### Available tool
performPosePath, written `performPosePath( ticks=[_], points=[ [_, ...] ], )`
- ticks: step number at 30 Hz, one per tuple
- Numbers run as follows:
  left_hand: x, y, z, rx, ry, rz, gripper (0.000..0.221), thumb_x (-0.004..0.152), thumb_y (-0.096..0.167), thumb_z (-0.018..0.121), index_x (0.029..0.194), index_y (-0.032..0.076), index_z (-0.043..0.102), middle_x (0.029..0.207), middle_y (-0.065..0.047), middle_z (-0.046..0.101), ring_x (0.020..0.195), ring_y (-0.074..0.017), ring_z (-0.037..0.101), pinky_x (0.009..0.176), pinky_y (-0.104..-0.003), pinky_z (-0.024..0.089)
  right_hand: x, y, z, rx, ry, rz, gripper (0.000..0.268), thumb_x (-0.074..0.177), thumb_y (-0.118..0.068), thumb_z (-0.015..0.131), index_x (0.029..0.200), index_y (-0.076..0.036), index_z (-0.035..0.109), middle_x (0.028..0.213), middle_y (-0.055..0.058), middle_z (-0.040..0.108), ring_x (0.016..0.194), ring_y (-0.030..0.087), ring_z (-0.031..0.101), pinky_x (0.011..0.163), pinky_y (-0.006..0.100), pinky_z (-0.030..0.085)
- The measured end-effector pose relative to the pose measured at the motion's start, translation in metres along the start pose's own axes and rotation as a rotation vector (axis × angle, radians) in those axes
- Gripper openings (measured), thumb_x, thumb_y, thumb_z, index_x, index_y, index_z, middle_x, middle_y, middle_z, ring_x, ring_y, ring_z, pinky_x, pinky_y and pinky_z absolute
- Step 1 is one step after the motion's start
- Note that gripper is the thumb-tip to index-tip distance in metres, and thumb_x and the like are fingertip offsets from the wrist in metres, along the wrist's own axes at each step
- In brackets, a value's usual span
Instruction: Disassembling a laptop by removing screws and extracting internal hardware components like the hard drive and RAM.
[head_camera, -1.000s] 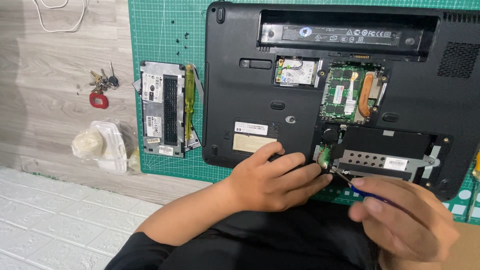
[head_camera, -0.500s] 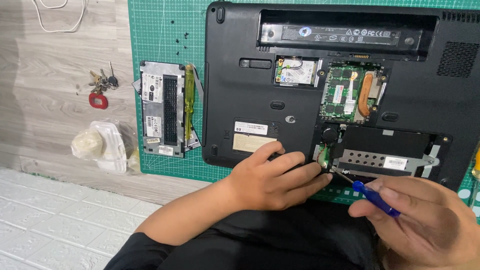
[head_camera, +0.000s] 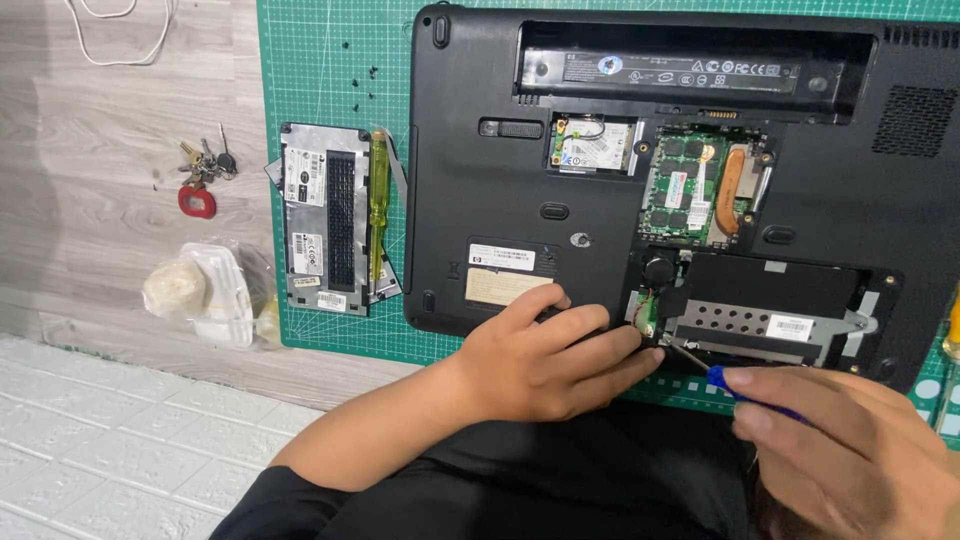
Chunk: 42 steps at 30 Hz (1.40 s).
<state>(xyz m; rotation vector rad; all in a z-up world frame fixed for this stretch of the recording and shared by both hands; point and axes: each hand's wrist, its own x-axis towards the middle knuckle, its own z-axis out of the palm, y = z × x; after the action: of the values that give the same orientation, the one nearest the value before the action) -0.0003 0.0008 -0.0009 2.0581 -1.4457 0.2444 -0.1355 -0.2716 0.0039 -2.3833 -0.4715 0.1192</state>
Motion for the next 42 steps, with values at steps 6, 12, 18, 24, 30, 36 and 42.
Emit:
performPosePath(
  ticks=[6,12,18,24,30,36,42],
  points=[
    [0.0,0.0,-0.001,0.005,-0.007,0.001,0.022,0.093,0.014,0.076,0.114,0.013,0.075,0.12,-0.003,0.067,0.097,-0.0163,0.061,0.082,-0.033,0.046,0.006,-0.01,0.005,-0.015,0.167,0.018,0.058,0.071,-0.01,0.082,0.118,-0.005,0.049,0.117,0.017,0.064,0.091,0.026,0.075,0.076,0.034,0.065],
    [0.0,0.0,-0.002,0.019,-0.033,-0.002,0.024,0.094,0.016,0.075,0.117,0.013,0.075,0.122,-0.002,0.066,0.098,-0.0159,0.061,0.083,-0.033,0.046,0.017,-0.015,0.005,-0.005,0.199,0.1,0.038,0.065,-0.014,0.086,0.089,0.0,0.059,0.102,0.019,0.068,0.088,0.032,0.075,0.074,0.039,0.063],
    [0.0,0.001,-0.002,0.02,-0.022,-0.01,0.022,0.094,0.015,0.075,0.116,0.014,0.075,0.121,-0.002,0.067,0.097,-0.0157,0.061,0.083,-0.032,0.046,0.013,-0.001,0.006,0.032,0.148,-0.099,0.034,0.071,-0.017,0.07,0.101,-0.004,0.063,0.114,0.023,0.069,0.096,0.035,0.075,0.076,0.039,0.064],
    [-0.002,0.001,0.0,0.014,-0.038,0.0,0.023,0.094,0.015,0.075,0.117,0.013,0.074,0.124,-0.003,0.067,0.099,-0.0159,0.061,0.084,-0.032,0.046,0.007,-0.009,-0.001,-0.001,0.084,0.084,0.045,0.064,-0.004,0.075,0.106,-0.004,0.06,0.11,0.017,0.073,0.091,0.028,0.076,0.076,0.039,0.061],
    [-0.003,0.001,0.001,0.027,-0.059,0.012,0.024,0.095,0.016,0.075,0.118,0.014,0.075,0.128,-0.001,0.065,0.103,-0.0156,0.062,0.086,-0.033,0.046,-0.005,-0.007,0.013,0.085,0.25,0.081,0.065,0.063,-0.018,0.088,0.114,-0.01,0.048,0.108,0.011,0.07,0.099,0.023,0.076,0.085,0.035,0.065],
    [-0.002,0.001,0.0,0.03,-0.068,0.005,0.023,0.095,0.017,0.074,0.118,0.014,0.075,0.129,-0.001,0.065,0.106,-0.0151,0.063,0.087,-0.032,0.045,-0.004,-0.008,0.015,0.272,0.267,0.166,0.067,0.056,-0.02,0.09,0.11,-0.017,0.051,0.113,0.008,0.071,0.103,0.019,0.078,0.087,0.031,0.07],
    [-0.001,0.002,0.0,0.025,-0.056,-0.005,0.023,0.095,0.017,0.075,0.117,0.014,0.075,0.127,-0.002,0.066,0.106,-0.0152,0.063,0.088,-0.032,0.045,-0.005,-0.006,0.014,0.279,0.282,0.163,0.063,0.055,-0.019,0.088,0.106,-0.012,0.051,0.109,0.013,0.072,0.098,0.022,0.079,0.083,0.032,0.069]
  ],
)
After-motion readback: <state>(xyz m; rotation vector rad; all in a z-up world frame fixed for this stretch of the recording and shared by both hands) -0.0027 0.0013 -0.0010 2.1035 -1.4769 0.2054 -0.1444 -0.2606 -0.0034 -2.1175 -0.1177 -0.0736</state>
